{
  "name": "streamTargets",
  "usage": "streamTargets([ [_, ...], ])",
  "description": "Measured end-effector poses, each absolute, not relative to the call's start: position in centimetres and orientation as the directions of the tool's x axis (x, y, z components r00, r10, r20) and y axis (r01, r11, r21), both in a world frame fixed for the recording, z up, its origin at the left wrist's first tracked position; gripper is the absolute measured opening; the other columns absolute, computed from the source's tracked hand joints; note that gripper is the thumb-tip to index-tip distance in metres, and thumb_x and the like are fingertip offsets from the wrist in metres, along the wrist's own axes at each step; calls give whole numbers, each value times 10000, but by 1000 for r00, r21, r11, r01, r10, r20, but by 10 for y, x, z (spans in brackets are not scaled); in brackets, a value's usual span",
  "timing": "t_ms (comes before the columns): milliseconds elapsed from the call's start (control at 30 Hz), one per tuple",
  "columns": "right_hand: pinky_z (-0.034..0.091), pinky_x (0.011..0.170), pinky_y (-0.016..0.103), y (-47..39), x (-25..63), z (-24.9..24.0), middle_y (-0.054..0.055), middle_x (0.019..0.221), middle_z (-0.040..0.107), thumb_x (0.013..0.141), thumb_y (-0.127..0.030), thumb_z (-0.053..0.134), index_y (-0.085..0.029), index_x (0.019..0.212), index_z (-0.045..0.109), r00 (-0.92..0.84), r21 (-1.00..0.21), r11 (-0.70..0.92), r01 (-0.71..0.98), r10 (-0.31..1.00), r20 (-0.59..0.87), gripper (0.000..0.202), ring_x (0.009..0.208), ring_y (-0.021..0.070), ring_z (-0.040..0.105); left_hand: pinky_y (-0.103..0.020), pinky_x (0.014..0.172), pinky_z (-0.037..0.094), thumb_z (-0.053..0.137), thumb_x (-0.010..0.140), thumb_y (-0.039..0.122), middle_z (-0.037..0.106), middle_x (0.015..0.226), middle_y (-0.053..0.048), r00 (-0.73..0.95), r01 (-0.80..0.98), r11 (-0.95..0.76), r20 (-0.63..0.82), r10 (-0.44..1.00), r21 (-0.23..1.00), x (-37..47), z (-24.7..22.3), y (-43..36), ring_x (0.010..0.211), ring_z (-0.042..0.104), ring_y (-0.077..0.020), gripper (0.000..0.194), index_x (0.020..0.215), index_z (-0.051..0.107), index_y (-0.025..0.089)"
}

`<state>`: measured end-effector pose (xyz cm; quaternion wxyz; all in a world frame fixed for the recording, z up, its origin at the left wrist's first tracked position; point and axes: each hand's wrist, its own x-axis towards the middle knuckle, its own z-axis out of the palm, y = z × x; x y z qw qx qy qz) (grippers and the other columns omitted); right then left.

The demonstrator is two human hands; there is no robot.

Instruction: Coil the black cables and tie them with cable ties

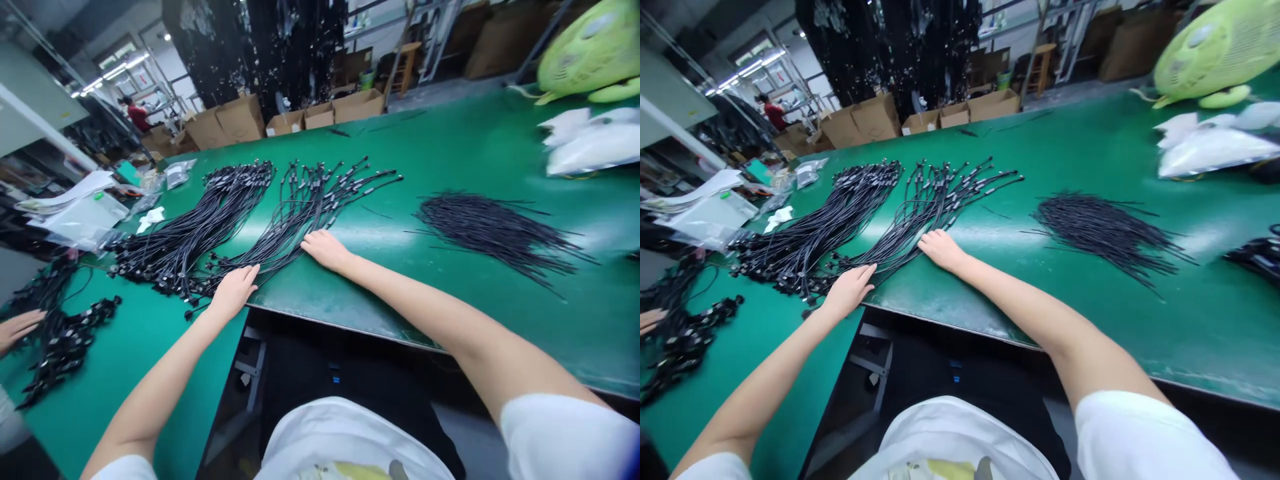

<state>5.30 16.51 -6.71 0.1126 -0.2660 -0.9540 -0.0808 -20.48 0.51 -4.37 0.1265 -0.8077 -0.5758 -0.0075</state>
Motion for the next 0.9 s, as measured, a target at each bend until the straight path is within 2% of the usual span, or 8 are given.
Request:
streamTargets([
  [133,343,882,349,152,73,-39,108,977,608,975,-113,260,-146,1051,613,-834,209,865,457,334,439,363,874,192,490,-442,1026,416,454,922,193,580,1321,-154,304,953,-284,303,903,-108,-214,-45,-8,1215,532,-288,431,1351,493,181],
  [267,361,793,339,136,89,25,61,955,597,992,-158,255,-229,1129,580,-818,327,849,416,193,541,360,843,177,478,-420,953,463,407,943,237,703,1063,-102,233,958,-280,403,885,62,-232,-34,-8,1037,627,-265,270,1062,648,215],
  [400,350,659,303,165,131,69,86,921,595,1031,-313,242,-163,1089,599,-667,243,672,700,492,559,392,793,171,511,-355,723,484,423,933,331,657,766,-7,-235,927,45,482,844,374,-278,-3,-9,733,621,-214,230,962,642,268],
  [533,263,558,274,176,184,45,76,782,570,1021,-515,162,-130,872,634,-624,239,605,760,574,530,627,651,132,509,-253,540,408,535,863,354,432,546,42,-447,541,56,231,864,839,-291,27,-32,494,421,-111,186,768,636,230],
  [600,238,538,277,161,189,15,56,702,525,1014,-503,42,-143,871,642,-693,266,673,690,509,511,715,568,102,480,-242,492,401,563,848,388,283,495,74,-411,217,60,35,911,974,-274,33,-39,414,285,-78,225,730,615,204],
  [667,226,492,288,127,183,-9,63,685,547,1021,-452,89,-176,869,624,-746,220,771,597,434,505,621,524,134,472,-244,506,439,589,844,409,372,548,56,-342,74,52,-24,939,996,-243,32,-39,450,366,-78,232,808,640,186],
  [767,272,493,280,58,158,-13,29,679,576,1009,-296,323,-197,791,560,-882,82,922,378,332,334,337,542,131,528,-296,699,527,561,881,398,611,813,-32,-200,212,-12,56,978,977,-176,25,-34,726,595,-146,235,959,662,200],
  [900,230,506,281,21,125,22,19,708,592,981,-281,439,-178,794,565,-887,24,919,393,372,273,248,573,120,538,-366,919,470,515,914,375,662,976,-63,157,440,-134,71,985,888,-97,12,-42,968,609,-212,233,1028,674,248],
])
